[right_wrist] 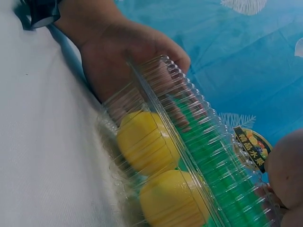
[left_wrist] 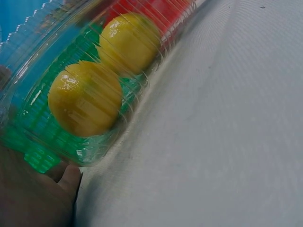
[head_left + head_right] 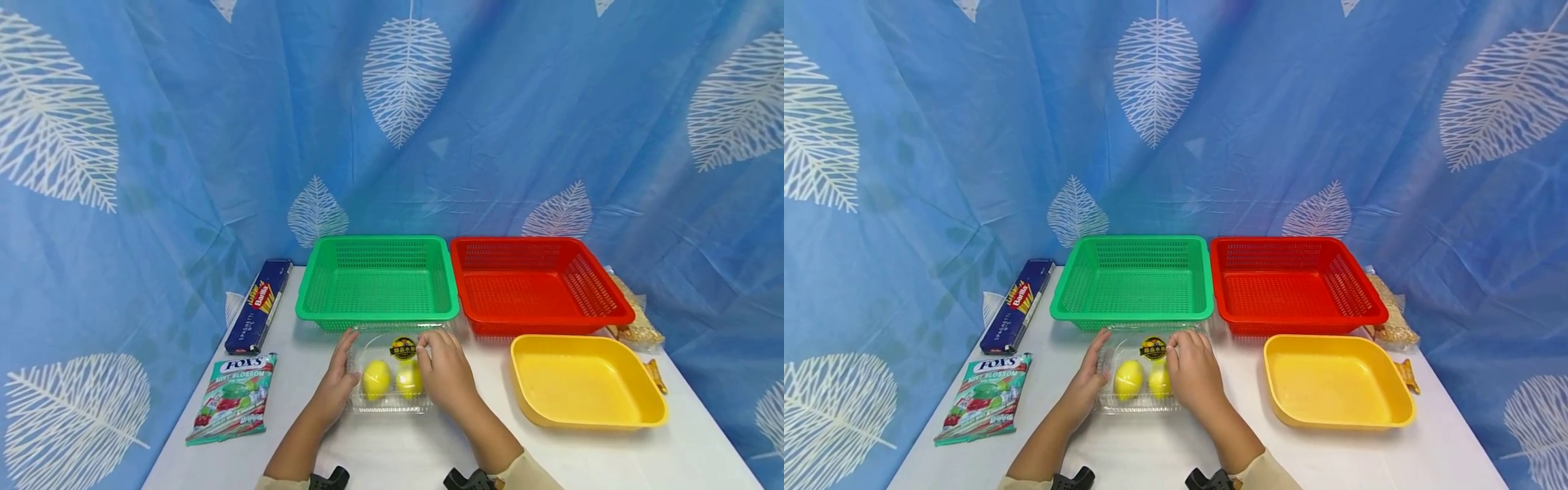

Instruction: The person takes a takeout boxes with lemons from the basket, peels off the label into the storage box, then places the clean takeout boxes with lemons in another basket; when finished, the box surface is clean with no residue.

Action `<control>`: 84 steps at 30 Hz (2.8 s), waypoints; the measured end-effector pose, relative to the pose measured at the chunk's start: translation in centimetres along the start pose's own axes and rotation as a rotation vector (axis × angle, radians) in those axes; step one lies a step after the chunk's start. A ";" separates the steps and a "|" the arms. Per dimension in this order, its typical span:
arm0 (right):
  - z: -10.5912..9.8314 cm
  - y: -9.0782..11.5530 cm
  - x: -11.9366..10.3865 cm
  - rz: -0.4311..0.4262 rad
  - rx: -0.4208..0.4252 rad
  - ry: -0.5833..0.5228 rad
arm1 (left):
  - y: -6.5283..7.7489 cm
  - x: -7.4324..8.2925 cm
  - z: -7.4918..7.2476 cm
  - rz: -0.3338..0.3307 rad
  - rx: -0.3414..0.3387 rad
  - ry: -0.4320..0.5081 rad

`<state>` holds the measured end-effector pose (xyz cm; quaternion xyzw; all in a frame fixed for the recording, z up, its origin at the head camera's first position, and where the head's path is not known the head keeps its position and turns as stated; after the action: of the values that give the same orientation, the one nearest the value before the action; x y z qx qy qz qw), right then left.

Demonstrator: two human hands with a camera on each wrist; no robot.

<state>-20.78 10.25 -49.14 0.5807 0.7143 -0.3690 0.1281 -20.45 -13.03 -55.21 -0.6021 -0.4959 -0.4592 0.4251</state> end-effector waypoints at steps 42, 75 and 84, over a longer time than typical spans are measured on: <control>-11.2 2.3 7.3 0.295 -0.045 -0.236 | 0.3 0.2 0.0 -0.064 0.004 0.016; -18.0 3.6 19.8 0.452 -0.434 0.253 | 0.1 0.0 0.0 -0.076 0.000 0.011; -17.4 3.3 19.7 0.415 -0.470 0.345 | 0.3 0.0 -0.2 -0.065 0.000 0.006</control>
<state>-19.20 36.65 -50.39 0.7217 0.6577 -0.0573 0.2080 -20.13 -13.29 -55.14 -0.5843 -0.5141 -0.4744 0.4115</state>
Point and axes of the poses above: each hand's wrist, its own y-axis away from the middle knuckle, its own z-axis out of the palm, x = y × z, the point moved 2 cm from there along -y, towards the middle knuckle, and after that the axes turned 3 degrees about x, right-handed, at the moved point
